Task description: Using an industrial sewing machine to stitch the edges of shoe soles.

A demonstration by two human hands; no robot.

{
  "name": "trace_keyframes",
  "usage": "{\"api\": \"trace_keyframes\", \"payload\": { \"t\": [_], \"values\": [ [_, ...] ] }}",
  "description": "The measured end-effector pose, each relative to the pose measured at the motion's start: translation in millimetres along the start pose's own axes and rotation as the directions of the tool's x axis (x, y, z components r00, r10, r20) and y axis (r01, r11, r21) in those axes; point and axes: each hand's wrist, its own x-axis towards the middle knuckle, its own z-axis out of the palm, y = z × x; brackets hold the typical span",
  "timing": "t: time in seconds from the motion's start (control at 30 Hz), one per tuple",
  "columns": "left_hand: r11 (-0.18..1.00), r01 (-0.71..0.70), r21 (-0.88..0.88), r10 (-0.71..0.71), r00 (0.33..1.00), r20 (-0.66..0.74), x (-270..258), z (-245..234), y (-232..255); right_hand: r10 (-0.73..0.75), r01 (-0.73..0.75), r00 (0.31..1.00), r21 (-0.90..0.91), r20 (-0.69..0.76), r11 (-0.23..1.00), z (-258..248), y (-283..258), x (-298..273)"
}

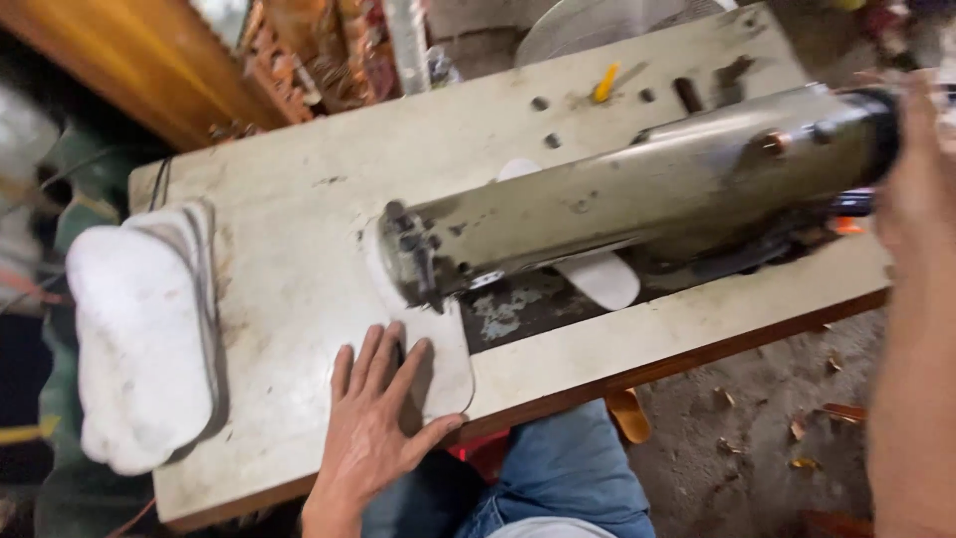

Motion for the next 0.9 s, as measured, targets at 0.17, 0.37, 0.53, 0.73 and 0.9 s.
{"api": "trace_keyframes", "payload": {
  "t": [0.17,0.37,0.53,0.73,0.9],
  "values": [
    [0.998,0.004,0.061,-0.002,1.000,-0.027,-3.6,9.1,-1.8,-0.168,0.184,0.980,0.162,-0.109,0.969,11.1,47.6,-13.7],
    [0.996,-0.009,0.093,0.014,0.998,-0.054,-2.1,11.2,-1.9,-0.122,0.201,0.967,0.374,-0.226,0.905,-3.6,62.2,-31.3],
    [0.994,0.027,0.110,-0.023,0.999,-0.044,-0.5,11.5,0.7,-0.144,0.210,0.962,0.294,-0.230,0.932,-1.9,61.1,-40.9],
    [0.998,0.027,0.055,-0.025,0.999,-0.037,1.8,7.0,1.1,-0.688,0.690,0.700,-0.067,-0.191,0.721,43.4,43.2,-109.4],
    [0.999,0.026,0.043,-0.024,0.999,-0.043,5.2,6.4,0.8,-0.823,0.823,0.565,-0.037,-0.063,0.567,113.9,42.0,-196.6]
  ]
}}
